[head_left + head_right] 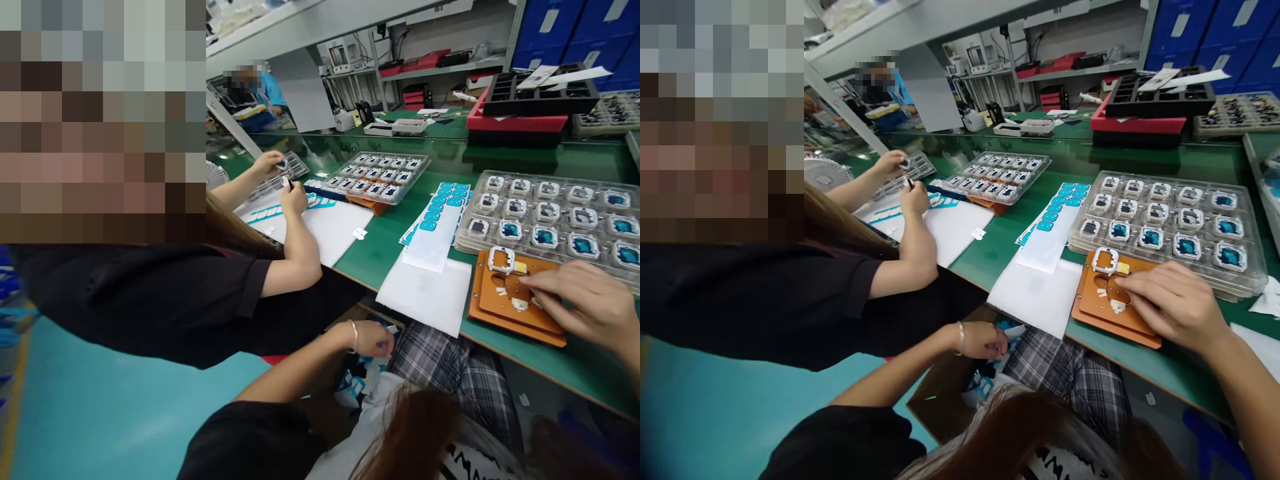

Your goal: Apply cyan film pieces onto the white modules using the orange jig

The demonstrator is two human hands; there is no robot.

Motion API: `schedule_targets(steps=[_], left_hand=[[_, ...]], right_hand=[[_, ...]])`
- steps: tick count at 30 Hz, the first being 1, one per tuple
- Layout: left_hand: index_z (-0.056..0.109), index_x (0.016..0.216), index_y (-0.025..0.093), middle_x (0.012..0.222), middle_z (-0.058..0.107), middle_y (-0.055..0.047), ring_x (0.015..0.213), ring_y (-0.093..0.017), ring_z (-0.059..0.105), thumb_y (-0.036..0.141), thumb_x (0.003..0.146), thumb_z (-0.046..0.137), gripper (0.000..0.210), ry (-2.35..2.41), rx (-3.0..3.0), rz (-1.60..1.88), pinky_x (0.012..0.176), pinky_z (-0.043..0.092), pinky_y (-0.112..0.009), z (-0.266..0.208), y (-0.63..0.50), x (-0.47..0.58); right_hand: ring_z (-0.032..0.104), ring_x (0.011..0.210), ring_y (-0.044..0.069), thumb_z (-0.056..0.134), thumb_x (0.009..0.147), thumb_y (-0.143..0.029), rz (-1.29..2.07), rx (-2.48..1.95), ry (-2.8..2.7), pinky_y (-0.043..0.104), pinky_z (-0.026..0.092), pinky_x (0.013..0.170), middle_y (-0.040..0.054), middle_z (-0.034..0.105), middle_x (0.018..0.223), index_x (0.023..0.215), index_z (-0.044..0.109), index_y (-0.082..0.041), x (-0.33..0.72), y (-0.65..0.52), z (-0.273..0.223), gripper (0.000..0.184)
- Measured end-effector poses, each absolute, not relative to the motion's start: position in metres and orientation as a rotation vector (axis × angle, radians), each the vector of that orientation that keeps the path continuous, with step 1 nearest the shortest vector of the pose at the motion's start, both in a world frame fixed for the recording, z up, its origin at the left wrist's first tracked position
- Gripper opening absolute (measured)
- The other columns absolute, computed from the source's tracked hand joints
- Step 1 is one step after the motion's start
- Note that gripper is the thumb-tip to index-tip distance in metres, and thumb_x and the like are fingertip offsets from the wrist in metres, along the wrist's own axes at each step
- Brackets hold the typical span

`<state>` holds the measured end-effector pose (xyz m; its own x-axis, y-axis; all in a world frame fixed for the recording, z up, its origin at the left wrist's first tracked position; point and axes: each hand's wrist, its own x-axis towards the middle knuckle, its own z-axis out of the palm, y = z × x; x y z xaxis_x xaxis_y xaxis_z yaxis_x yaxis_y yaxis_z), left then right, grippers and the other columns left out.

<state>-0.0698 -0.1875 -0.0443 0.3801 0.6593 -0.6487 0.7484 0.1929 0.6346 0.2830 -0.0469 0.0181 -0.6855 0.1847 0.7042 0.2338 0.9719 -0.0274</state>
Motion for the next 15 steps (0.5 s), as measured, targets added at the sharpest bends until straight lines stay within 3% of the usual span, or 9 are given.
schedule_targets(steps=[2,5,7,8,11,15], left_hand=[[0.075,0.091,0.026,0.091,0.074,0.0,0.082,-0.015,0.069,0.022,0.079,0.078,0.013,1.083,1.537,-0.147,0.08,0.056,-0.023,0.004,-0.167,-0.068],[0.074,0.108,0.025,0.105,0.074,-0.003,0.091,-0.019,0.071,0.025,0.08,0.075,0.027,0.748,1.733,-0.096,0.083,0.056,-0.025,0.064,-0.111,-0.059],[0.073,0.105,0.022,0.107,0.073,-0.002,0.094,-0.017,0.07,0.022,0.08,0.075,0.025,1.078,2.057,-0.024,0.088,0.053,-0.023,0.08,-0.064,-0.052],[0.071,0.106,0.022,0.111,0.071,-0.001,0.097,-0.016,0.069,0.022,0.078,0.076,0.028,1.388,2.193,-0.045,0.091,0.052,-0.024,0.081,-0.041,-0.049],[0.066,0.111,0.01,0.125,0.061,-0.014,0.115,-0.028,0.06,0.016,0.075,0.077,0.037,1.745,2.237,-0.051,0.104,0.045,-0.04,0.062,0.015,-0.046],[0.062,0.115,0.013,0.126,0.059,-0.011,0.114,-0.024,0.059,0.029,0.089,0.067,0.031,1.839,2.206,-0.116,0.099,0.05,-0.047,0.031,0.05,-0.052]], right_hand=[[0.067,0.065,0.02,0.062,0.088,-0.008,-0.07,-0.363,-2.318,0.037,0.049,0.062,0.0016,0.074,0.082,0.113,0.065,-0.029,0.283,-0.048,0.017,0.033],[0.069,0.068,0.021,0.061,0.089,-0.011,-0.065,-0.425,-2.278,0.037,0.05,0.063,0.0017,0.074,0.081,0.107,0.066,-0.028,0.283,-0.046,0.014,0.025],[0.069,0.068,0.02,0.061,0.089,-0.01,-0.081,-0.414,-2.262,0.036,0.05,0.064,0.0021,0.074,0.08,0.103,0.066,-0.025,0.282,-0.043,0.012,0.021],[0.069,0.068,0.02,0.06,0.09,-0.01,-0.088,-0.401,-2.264,0.034,0.05,0.064,0.0023,0.074,0.08,0.101,0.066,-0.024,0.281,-0.041,0.01,0.019],[0.066,0.066,0.017,0.059,0.09,-0.009,-0.1,-0.377,-2.283,0.032,0.049,0.062,0.0027,0.074,0.078,0.099,0.066,-0.021,0.279,-0.038,0.008,0.017],[0.065,0.067,0.017,0.057,0.09,-0.008,-0.096,-0.372,-2.288,0.031,0.048,0.063,0.0038,0.074,0.08,0.101,0.067,-0.02,0.277,-0.039,0.007,0.018]])
